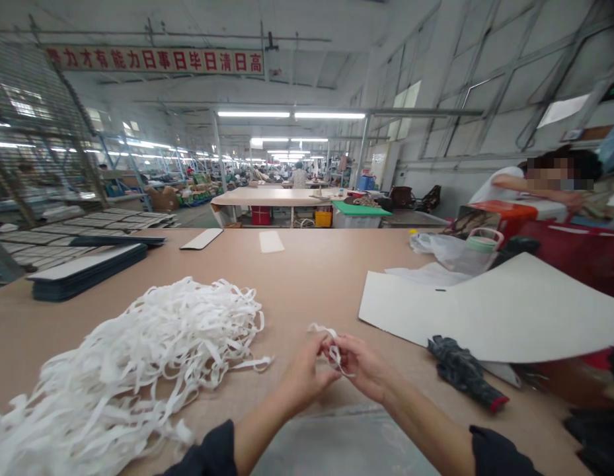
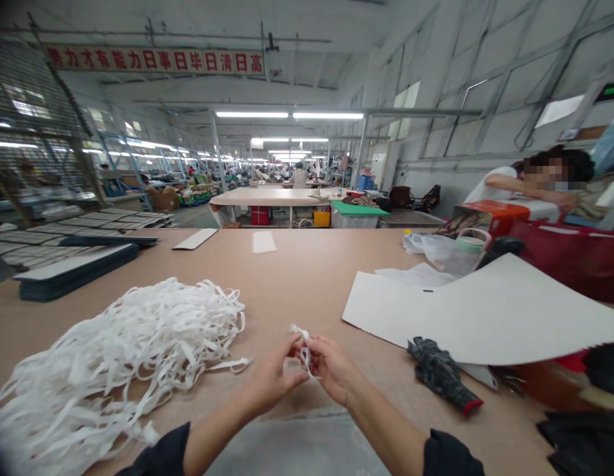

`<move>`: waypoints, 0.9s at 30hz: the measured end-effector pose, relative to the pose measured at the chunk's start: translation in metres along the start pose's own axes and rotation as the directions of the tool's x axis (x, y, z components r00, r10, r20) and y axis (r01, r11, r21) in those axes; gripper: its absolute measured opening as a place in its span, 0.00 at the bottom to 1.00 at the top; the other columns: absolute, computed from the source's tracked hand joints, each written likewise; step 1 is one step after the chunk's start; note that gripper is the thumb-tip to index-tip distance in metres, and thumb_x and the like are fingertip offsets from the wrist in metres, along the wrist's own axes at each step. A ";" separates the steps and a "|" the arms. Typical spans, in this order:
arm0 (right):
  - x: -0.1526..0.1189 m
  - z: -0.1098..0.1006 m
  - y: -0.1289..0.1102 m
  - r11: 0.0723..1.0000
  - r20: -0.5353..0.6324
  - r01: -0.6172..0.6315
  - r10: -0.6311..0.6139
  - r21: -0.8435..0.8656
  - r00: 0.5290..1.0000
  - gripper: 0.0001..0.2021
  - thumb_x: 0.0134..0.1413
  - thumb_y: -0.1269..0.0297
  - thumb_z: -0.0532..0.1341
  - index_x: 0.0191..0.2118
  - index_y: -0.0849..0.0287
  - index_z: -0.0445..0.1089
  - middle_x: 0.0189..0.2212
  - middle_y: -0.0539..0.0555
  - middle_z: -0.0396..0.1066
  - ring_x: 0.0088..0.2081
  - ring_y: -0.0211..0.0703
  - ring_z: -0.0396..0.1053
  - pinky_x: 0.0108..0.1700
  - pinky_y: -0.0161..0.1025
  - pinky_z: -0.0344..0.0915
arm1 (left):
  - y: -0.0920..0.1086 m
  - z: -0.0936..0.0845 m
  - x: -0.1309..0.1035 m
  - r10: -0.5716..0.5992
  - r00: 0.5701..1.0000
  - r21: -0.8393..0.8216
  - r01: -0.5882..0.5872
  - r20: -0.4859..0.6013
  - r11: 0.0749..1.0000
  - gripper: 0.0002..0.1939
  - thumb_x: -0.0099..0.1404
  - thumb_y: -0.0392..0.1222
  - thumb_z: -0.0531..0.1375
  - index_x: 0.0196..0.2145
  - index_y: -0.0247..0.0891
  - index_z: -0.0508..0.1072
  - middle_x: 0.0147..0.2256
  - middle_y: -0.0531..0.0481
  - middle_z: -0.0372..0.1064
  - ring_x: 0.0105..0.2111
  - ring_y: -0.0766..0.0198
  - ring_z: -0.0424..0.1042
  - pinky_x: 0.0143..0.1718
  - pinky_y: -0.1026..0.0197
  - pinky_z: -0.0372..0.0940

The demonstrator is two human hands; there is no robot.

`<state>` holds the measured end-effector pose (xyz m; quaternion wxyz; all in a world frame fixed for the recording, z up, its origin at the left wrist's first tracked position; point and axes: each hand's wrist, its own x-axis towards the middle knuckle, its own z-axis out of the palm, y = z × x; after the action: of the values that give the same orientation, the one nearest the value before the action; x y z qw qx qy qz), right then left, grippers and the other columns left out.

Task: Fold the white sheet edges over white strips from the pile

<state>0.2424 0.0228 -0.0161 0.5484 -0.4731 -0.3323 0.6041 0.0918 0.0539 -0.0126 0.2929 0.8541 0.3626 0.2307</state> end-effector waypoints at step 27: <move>-0.037 -0.039 -0.025 0.929 -0.171 0.189 -0.141 0.317 0.975 0.13 0.36 0.60 0.69 0.29 0.60 0.69 0.29 0.51 0.72 0.36 0.39 0.68 0.42 0.35 0.60 | 0.000 -0.013 0.011 -0.399 0.896 -0.501 0.441 0.195 0.745 0.20 0.54 0.54 0.55 0.35 0.34 0.67 0.30 0.44 0.68 0.29 0.61 0.69 0.30 0.58 0.62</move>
<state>0.2856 -0.0136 0.0014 0.6916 -0.3873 -0.2241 0.5670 0.0912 0.0664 -0.0014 0.5758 0.6430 0.4556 0.2178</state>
